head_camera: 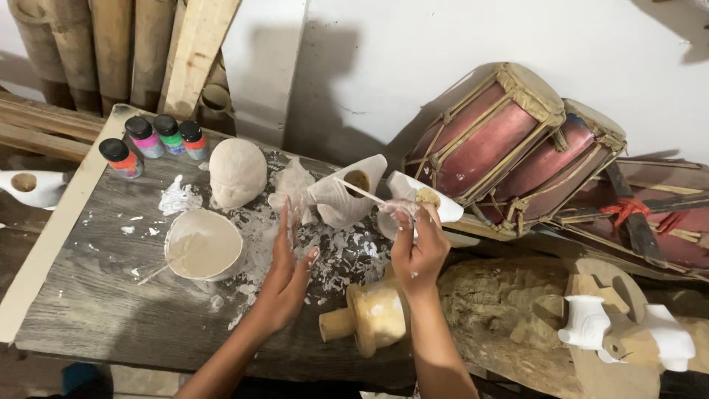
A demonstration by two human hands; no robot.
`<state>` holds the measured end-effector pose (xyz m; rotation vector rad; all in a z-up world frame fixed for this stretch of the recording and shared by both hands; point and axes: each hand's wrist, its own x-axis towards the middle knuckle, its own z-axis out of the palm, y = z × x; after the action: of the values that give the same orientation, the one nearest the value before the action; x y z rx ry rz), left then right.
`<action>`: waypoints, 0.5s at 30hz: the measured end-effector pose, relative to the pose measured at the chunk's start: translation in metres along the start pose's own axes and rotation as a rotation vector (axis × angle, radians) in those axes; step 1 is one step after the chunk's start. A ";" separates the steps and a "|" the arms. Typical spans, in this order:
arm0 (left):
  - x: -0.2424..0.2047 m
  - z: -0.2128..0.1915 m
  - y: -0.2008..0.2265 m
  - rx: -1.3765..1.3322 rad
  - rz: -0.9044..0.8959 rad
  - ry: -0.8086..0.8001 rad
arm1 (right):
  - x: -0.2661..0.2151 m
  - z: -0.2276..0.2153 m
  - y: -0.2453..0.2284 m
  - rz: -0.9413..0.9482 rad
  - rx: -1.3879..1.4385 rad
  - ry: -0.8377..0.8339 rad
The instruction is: Cleaning and refining plaster molds on a workbench using hands and a small tool
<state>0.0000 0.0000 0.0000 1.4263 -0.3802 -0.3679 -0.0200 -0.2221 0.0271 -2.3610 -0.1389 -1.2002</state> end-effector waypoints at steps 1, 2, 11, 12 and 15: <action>0.000 0.000 0.001 -0.001 -0.002 0.001 | -0.005 -0.001 0.004 0.001 0.000 -0.003; 0.000 -0.001 0.002 -0.010 0.014 -0.012 | -0.010 -0.002 0.008 -0.020 0.013 0.001; -0.005 0.004 0.035 -0.026 0.031 0.023 | -0.002 -0.013 -0.017 0.047 0.047 0.109; -0.005 0.004 0.036 -0.010 0.036 0.022 | 0.002 -0.009 -0.017 0.045 0.082 0.124; -0.007 0.006 0.029 0.004 0.071 0.022 | 0.003 0.011 0.005 -0.037 0.067 0.142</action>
<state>-0.0086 0.0017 0.0293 1.4159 -0.4127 -0.2938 -0.0085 -0.2216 0.0216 -2.2165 -0.1735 -1.3551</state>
